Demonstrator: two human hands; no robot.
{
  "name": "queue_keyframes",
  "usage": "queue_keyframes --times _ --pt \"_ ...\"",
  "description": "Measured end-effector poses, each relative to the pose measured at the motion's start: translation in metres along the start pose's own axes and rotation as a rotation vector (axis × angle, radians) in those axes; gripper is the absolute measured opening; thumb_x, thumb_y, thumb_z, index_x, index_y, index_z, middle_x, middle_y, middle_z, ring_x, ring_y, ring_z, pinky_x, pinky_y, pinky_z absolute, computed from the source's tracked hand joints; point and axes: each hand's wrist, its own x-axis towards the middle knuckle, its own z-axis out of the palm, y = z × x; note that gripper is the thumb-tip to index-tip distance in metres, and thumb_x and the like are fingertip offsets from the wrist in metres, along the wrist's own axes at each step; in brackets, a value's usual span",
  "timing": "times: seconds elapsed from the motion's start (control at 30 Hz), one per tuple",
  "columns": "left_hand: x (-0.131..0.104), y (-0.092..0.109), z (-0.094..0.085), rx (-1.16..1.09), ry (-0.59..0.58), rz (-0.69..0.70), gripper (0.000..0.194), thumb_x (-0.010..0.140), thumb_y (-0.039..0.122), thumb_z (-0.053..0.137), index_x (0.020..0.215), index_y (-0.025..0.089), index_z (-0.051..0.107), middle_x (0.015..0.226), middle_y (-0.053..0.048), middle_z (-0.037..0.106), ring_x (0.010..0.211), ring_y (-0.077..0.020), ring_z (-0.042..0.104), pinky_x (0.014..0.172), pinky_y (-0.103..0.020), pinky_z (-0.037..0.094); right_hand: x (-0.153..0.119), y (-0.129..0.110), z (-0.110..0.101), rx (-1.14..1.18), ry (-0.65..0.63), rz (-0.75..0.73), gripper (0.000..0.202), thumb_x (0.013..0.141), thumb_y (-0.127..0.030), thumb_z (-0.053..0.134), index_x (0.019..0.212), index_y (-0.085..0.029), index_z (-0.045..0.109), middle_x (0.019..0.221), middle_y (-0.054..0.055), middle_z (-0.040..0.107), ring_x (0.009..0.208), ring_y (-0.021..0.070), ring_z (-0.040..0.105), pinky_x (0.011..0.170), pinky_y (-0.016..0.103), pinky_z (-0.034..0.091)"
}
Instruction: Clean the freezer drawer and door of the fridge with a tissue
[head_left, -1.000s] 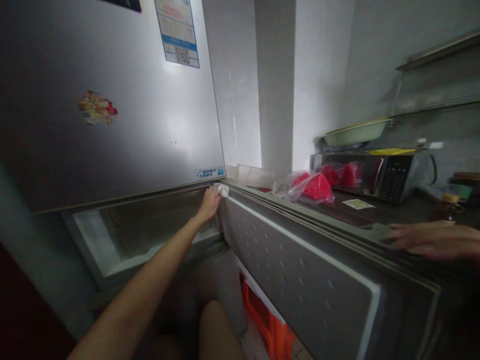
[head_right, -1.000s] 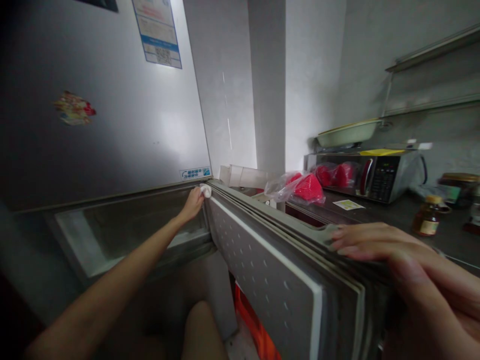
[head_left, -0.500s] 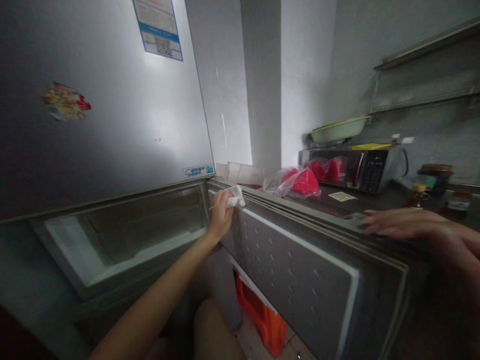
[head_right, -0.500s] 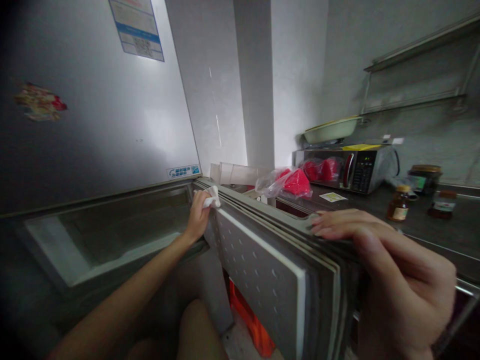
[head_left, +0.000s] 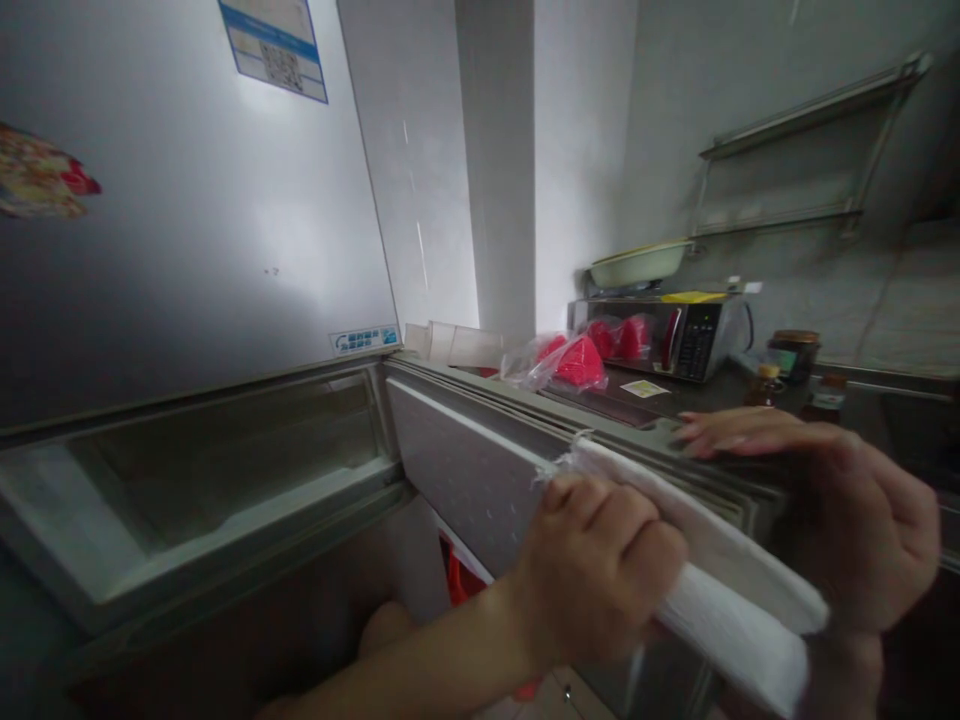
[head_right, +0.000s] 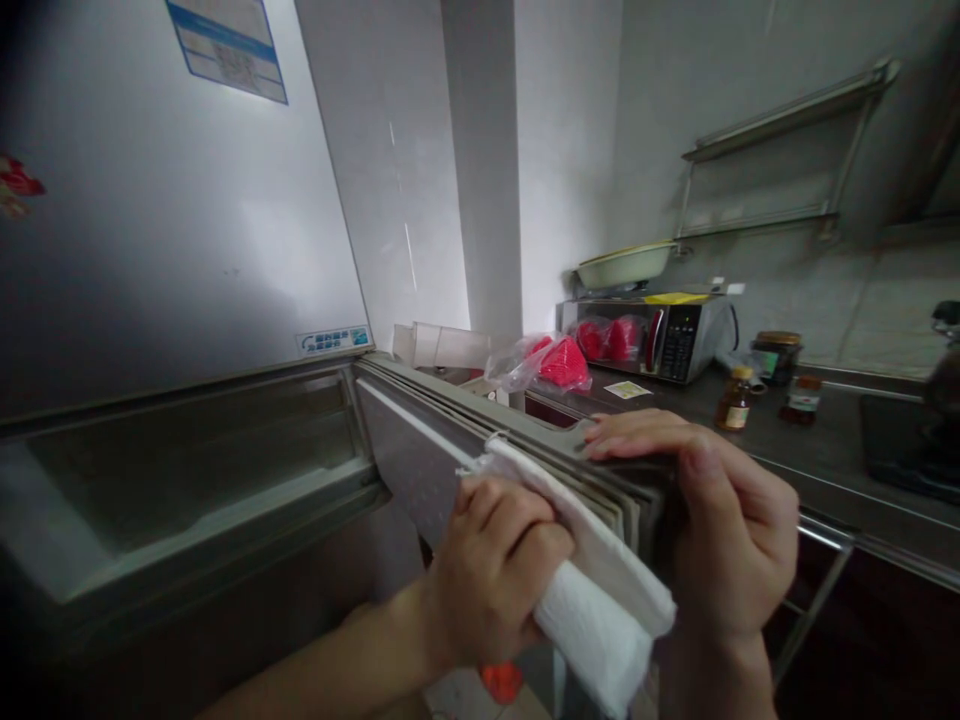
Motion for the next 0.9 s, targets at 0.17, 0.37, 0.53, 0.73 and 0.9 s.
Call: queue_keyframes --times 0.17,0.37,0.53,0.73,0.9 --pt "-0.038 -0.076 -0.007 0.027 -0.09 -0.141 0.036 0.098 0.042 0.03 0.086 0.02 0.056 0.086 -0.008 0.059 0.081 -0.023 0.05 0.074 -0.037 0.037 0.0 0.006 0.004 -0.027 0.026 0.023 0.033 0.095 -0.022 0.045 0.075 -0.023 0.071 0.074 0.001 0.069 0.074 0.0206 0.067 0.074 0.039 0.052" --pt "-0.067 -0.169 -0.015 0.084 -0.109 -0.427 0.025 0.094 0.038 0.033 0.08 0.023 0.049 0.084 -0.006 0.056 0.084 -0.0252 0.051 0.078 -0.038 0.039 0.0 0.008 0.002 -0.02 0.05 0.02 0.033 0.093 -0.02 0.045 0.073 -0.023 0.071 0.074 0.002 0.069 0.073 0.0214 0.066 0.074 0.04 0.05" --pt "-0.062 -0.169 -0.016 0.028 0.006 -0.644 0.008 0.089 0.023 0.04 0.085 0.023 0.047 0.091 -0.006 0.056 0.091 -0.0241 0.052 0.083 -0.037 0.041 0.0 0.003 0.002 -0.015 0.04 0.032 0.034 0.092 -0.017 0.044 0.074 -0.024 0.072 0.073 0.001 0.068 0.073 0.0213 0.066 0.074 0.04 0.051" --pt "-0.031 -0.077 -0.004 -0.075 0.061 -0.508 0.011 0.094 0.025 0.039 0.09 0.022 0.049 0.092 -0.006 0.056 0.089 -0.0235 0.052 0.077 -0.038 0.043 0.002 0.002 0.004 0.007 -0.013 -0.01 0.034 0.094 -0.017 0.042 0.076 -0.023 0.071 0.074 0.0 0.069 0.075 0.0196 0.066 0.074 0.037 0.051" --pt "0.001 -0.01 0.003 -0.03 0.013 -0.217 0.024 0.098 0.033 0.035 0.094 0.02 0.055 0.086 -0.008 0.06 0.082 -0.0238 0.052 0.071 -0.039 0.04 0.003 0.003 0.002 0.029 -0.012 0.0 0.034 0.095 -0.017 0.043 0.077 -0.023 0.071 0.075 0.0 0.069 0.074 0.017 0.066 0.075 0.035 0.052"
